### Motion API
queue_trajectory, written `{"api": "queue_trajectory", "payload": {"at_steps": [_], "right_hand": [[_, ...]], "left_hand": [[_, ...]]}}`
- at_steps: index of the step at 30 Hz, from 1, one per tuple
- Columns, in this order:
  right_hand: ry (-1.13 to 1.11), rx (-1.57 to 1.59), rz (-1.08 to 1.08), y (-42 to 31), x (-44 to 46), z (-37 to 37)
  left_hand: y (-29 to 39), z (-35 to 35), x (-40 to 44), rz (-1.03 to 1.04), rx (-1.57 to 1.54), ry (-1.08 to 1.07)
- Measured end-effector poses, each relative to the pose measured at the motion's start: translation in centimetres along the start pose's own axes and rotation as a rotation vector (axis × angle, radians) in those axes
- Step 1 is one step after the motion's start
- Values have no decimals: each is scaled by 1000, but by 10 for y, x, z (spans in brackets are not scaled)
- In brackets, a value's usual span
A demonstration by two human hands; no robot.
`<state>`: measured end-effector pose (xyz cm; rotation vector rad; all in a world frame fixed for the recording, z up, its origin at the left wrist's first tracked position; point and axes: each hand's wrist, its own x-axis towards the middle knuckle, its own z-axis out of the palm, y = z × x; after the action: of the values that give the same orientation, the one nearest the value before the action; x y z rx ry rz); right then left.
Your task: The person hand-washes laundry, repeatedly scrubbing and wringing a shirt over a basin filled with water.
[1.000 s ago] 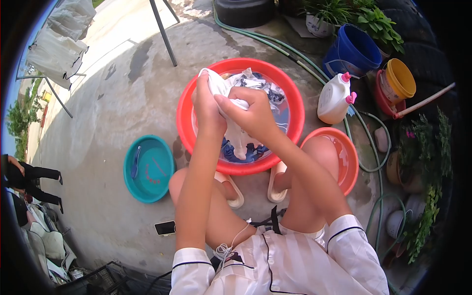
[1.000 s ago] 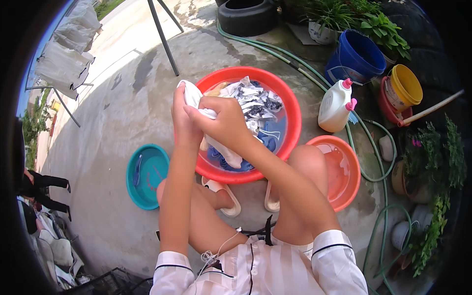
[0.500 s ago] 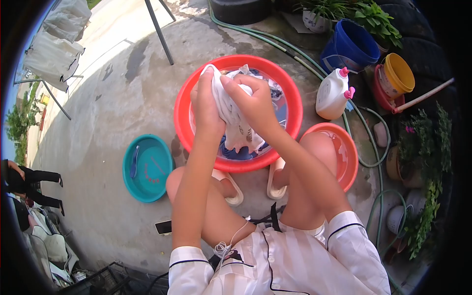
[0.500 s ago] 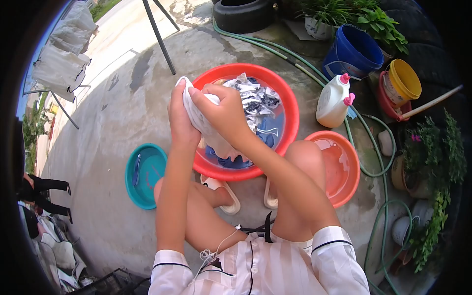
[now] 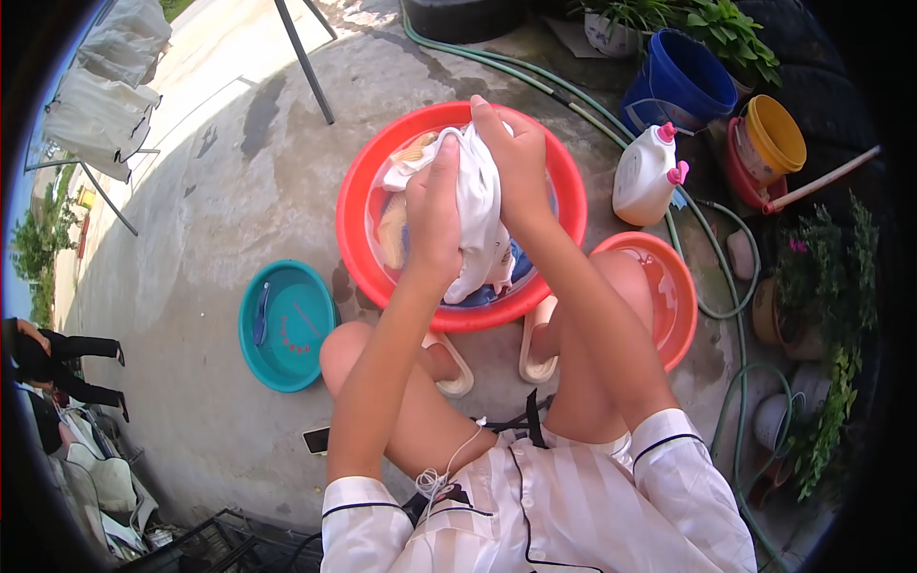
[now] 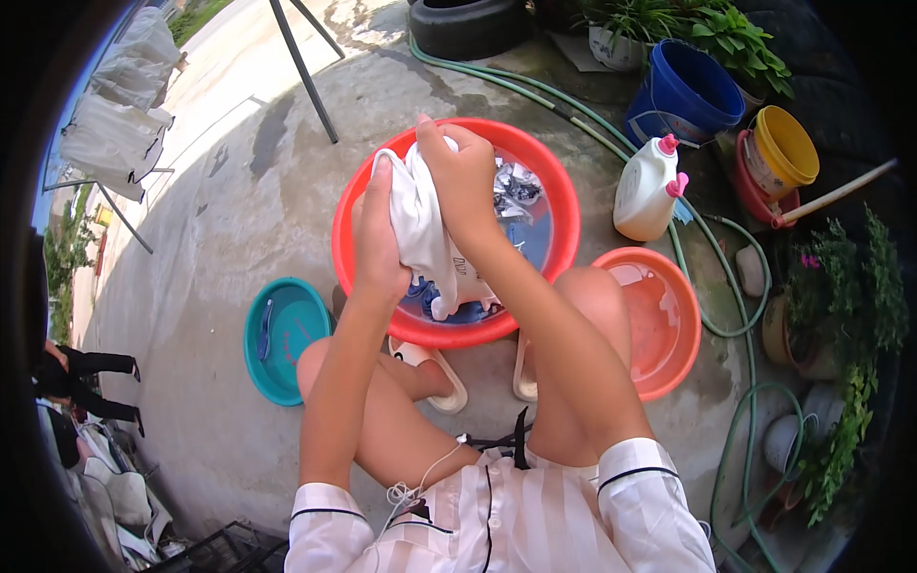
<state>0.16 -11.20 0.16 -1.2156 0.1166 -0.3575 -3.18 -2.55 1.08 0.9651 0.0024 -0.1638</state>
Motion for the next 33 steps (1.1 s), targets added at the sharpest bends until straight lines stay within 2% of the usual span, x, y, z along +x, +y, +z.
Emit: {"api": "queue_trajectory", "payload": {"at_steps": [2, 3, 6, 7, 9, 11, 14, 16, 17, 20, 21, 22, 24, 28, 30, 33], "right_hand": [[-34, -61, -51, 4, -4, 5], [-72, -112, -112, 6, -8, 10], [-278, -370, -288, 4, -38, 17], [-289, -452, -362, 2, -43, 18], [-308, -613, -510, 1, -49, 19], [-173, -465, -359, 0, -34, 18], [-38, -238, -148, -3, -8, 6], [15, -88, 0, 2, 2, 1], [15, 2, 39, 6, 0, 1], [-105, -158, -109, 8, -14, 8], [-236, -334, -216, 12, -33, 16], [-237, -394, -210, 12, -37, 18], [-232, -521, -197, 11, -41, 20], [-25, -278, -140, 14, -12, 11], [-3, -166, -63, 11, -4, 7], [-1, -54, -13, 9, -3, 4]], "left_hand": [[1, -9, 8, -8, -34, 28], [2, -10, 14, 24, -84, 110], [4, -43, 32, 122, -112, 5], [-7, -70, 51, 49, -244, -142], [-14, -67, 51, 106, -152, -81], [-11, -45, 40, 101, -118, -17], [-5, -8, 18, -84, -160, 53], [-13, -6, 6, 96, 205, 40], [-13, -4, 7, 77, 166, 82], [-6, -21, 23, 107, 44, 108], [-1, -35, 31, 142, 7, 110], [-2, -45, 41, 165, 23, 126], [-11, -42, 48, 78, -52, 170], [-15, -14, 27, 16, 87, 211], [-19, -9, 21, 25, 177, 213], [-10, -7, 7, 125, 466, 129]]}}
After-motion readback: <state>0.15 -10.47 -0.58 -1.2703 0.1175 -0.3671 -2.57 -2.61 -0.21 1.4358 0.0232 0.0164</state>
